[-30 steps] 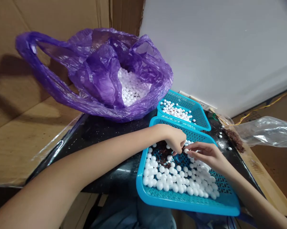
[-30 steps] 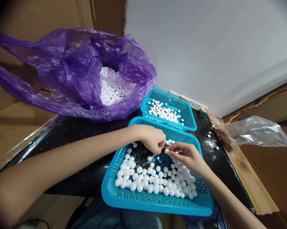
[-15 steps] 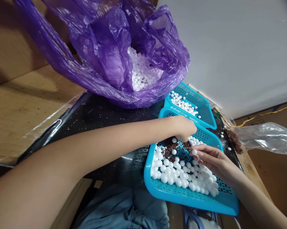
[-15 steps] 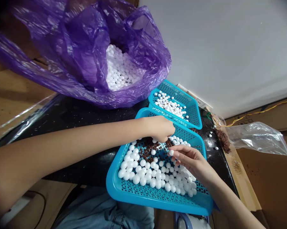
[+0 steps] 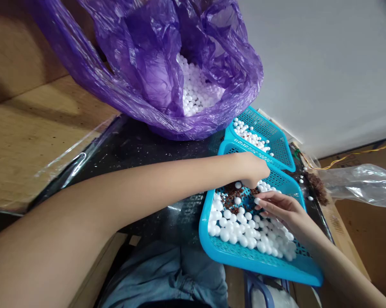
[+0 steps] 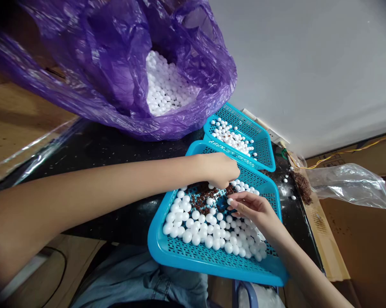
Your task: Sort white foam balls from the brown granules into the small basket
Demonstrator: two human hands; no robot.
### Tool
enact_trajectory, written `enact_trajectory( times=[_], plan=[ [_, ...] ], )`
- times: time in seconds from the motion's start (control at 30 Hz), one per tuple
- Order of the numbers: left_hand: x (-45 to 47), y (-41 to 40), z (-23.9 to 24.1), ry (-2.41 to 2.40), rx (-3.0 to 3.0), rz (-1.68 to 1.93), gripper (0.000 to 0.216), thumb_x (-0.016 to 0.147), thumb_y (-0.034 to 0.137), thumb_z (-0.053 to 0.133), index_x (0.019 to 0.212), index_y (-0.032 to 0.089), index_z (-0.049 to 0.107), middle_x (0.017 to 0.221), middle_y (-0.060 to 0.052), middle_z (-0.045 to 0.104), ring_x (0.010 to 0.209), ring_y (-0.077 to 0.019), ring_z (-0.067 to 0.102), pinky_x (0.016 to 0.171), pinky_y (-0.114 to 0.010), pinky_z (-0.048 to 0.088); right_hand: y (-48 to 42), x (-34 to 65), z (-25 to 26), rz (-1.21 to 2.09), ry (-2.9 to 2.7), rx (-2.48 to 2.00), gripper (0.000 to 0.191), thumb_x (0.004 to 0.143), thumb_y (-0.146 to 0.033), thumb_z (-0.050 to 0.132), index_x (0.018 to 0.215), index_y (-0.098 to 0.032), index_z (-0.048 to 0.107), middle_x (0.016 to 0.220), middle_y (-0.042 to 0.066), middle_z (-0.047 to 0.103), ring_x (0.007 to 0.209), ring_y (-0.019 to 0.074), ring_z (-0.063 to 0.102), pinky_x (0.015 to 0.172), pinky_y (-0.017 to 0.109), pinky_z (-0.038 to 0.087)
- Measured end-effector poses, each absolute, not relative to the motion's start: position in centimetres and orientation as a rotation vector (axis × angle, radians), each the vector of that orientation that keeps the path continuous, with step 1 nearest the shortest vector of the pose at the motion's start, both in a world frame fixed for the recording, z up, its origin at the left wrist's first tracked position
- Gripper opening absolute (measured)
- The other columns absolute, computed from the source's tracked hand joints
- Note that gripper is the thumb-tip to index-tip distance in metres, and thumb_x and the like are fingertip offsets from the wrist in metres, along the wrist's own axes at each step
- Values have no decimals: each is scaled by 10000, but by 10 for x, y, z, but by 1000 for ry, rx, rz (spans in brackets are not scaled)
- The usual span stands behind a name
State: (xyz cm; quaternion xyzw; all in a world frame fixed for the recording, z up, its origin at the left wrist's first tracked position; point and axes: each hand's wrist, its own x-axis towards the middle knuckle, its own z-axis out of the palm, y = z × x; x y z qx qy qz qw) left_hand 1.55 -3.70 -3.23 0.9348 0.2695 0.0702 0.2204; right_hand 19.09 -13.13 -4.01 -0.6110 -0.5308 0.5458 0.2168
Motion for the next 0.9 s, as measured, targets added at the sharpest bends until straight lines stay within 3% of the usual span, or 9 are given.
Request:
enact_trajectory(
  times=[0.43, 0.67, 0.9],
  plan=[
    [15, -38, -30, 744, 2640, 101, 294, 644, 85, 610, 906, 170, 713, 838, -103, 676, 769, -222, 580, 651, -297, 409, -132, 192, -46, 1332, -1658, -1666, 211, 765, -363, 718, 906, -207, 696, 846, 52, 686, 821, 214, 659, 717, 297, 579],
    [15, -38, -30, 738, 2641, 142, 244, 626, 80, 628, 838, 160, 717, 802, -100, 677, 737, -216, 579, 640, -298, 411, -139, 186, -41, 872, -2042, -1511, 114, 813, -251, 663, 917, -227, 701, 946, 49, 649, 821, 194, 629, 664, 270, 582],
    [16, -38, -30, 744, 2624, 109, 251, 614, 63, 623, 819, 173, 716, 767, -87, 674, 753, -217, 569, 654, -299, 408, -142, 185, -40, 787, -2145, -1439, 115, 829, -192, 636, 926, -220, 693, 936, 42, 644, 798, 182, 634, 719, 299, 596]
  ],
)
